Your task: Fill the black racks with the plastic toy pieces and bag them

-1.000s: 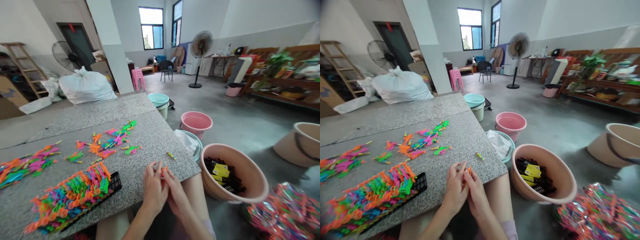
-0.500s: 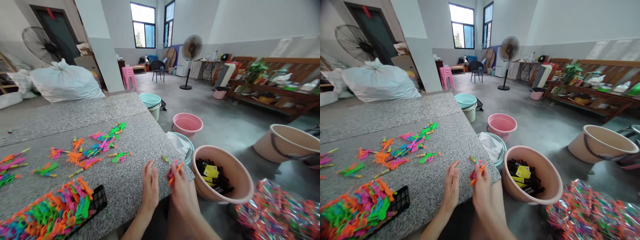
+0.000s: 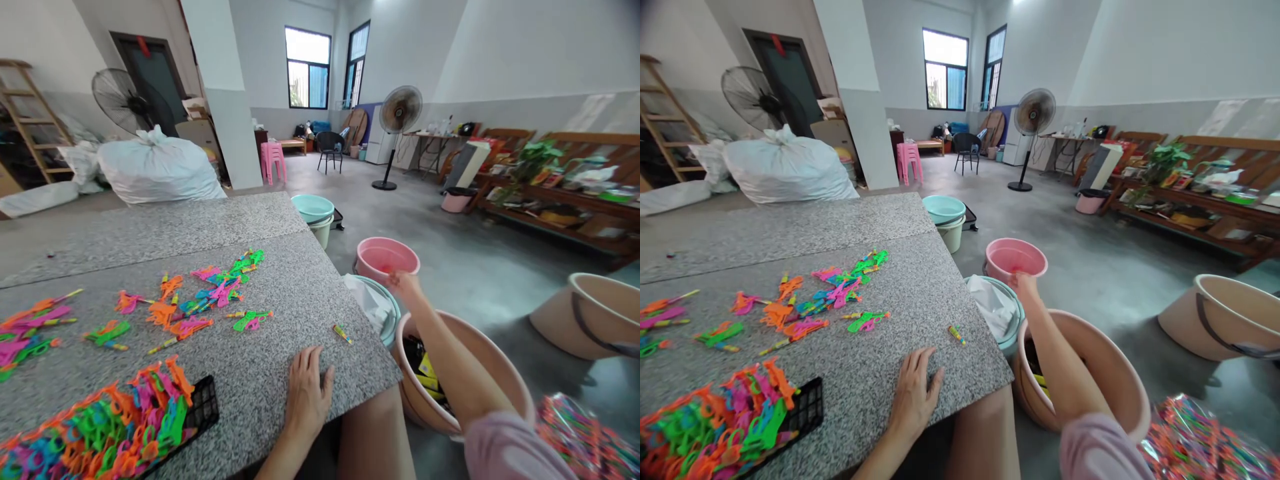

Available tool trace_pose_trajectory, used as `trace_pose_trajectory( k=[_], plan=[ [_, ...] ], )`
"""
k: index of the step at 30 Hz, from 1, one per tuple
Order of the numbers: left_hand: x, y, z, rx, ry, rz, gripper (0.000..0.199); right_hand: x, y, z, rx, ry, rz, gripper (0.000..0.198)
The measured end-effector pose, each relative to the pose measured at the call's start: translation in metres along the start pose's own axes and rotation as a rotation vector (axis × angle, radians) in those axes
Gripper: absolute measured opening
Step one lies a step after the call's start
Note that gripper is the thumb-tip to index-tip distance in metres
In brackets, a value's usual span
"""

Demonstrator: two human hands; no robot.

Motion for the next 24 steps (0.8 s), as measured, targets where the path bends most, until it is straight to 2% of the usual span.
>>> trace_pose_trajectory(
  k=[3, 4, 6, 8, 9, 11, 13, 15, 17, 18, 19, 20, 21, 22, 23, 24],
  plan=[
    [0.003, 0.003, 0.000, -0.105, 0.058, -0.014, 0.035, -0.058, -0.009, 0.025, -0.076, -0.026, -0.088, 0.043],
    [0.004, 0.004, 0.000, -0.135, 0.076, -0.017, 0.034, -0.080, -0.015, 0.026, -0.129, 0.017, -0.149, 0.046],
    [0.005, 0.005, 0.000, -0.176, 0.099, -0.018, 0.034, -0.126, -0.039, 0.019, -0.339, 0.204, -0.358, 0.047],
    [0.005, 0.006, -0.001, -0.213, 0.122, -0.005, 0.033, -0.163, -0.057, 0.015, -0.537, 0.339, -0.442, 0.039],
    [0.004, 0.007, -0.002, -0.238, 0.139, 0.007, 0.033, -0.176, -0.062, 0.013, -0.592, 0.355, -0.435, 0.033],
    [0.002, 0.014, -0.002, -0.280, 0.179, 0.041, 0.038, -0.197, -0.071, 0.003, -0.584, 0.331, -0.404, 0.028],
    [-0.003, 0.030, 0.002, -0.378, 0.234, 0.074, 0.047, -0.224, -0.084, -0.021, -0.441, 0.331, -0.447, 0.027],
    [-0.012, 0.056, 0.007, -0.628, 0.302, 0.084, 0.053, -0.258, -0.097, -0.061, -0.258, 0.417, -0.574, 0.023],
    [-0.026, 0.092, 0.016, -0.887, 0.354, 0.063, 0.052, -0.293, -0.109, -0.101, -0.132, 0.525, -0.782, 0.017],
    [-0.035, 0.119, 0.020, -0.912, 0.350, 0.071, 0.048, -0.302, -0.113, -0.113, -0.073, 0.526, -0.869, 0.021],
    [-0.045, 0.150, 0.022, -0.867, 0.332, 0.103, 0.044, -0.301, -0.115, -0.118, -0.009, 0.490, -0.890, 0.027],
    [-0.055, 0.181, 0.023, -0.778, 0.305, 0.113, 0.040, -0.291, -0.115, -0.116, 0.041, 0.421, -0.848, 0.033],
    [-0.064, 0.207, 0.022, -0.662, 0.280, 0.061, 0.036, -0.276, -0.118, -0.105, 0.050, 0.336, -0.772, 0.037],
    [-0.072, 0.228, 0.018, -0.569, 0.268, -0.062, 0.034, -0.260, -0.121, -0.087, 0.008, 0.249, -0.692, 0.040],
    [-0.079, 0.251, 0.007, -0.488, 0.275, -0.156, 0.032, -0.244, -0.126, -0.065, -0.076, 0.185, -0.606, 0.042],
    [-0.081, 0.282, -0.011, -0.406, 0.313, -0.166, 0.034, -0.231, -0.132, -0.043, -0.175, 0.150, -0.543, 0.044]
  ],
)
Point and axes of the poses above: each hand's wrist, its own x-axis towards the middle knuckle, its own y-axis out of the back of the hand, z = x × y, the point moved 9 cm from there along x, towards the middle knuckle
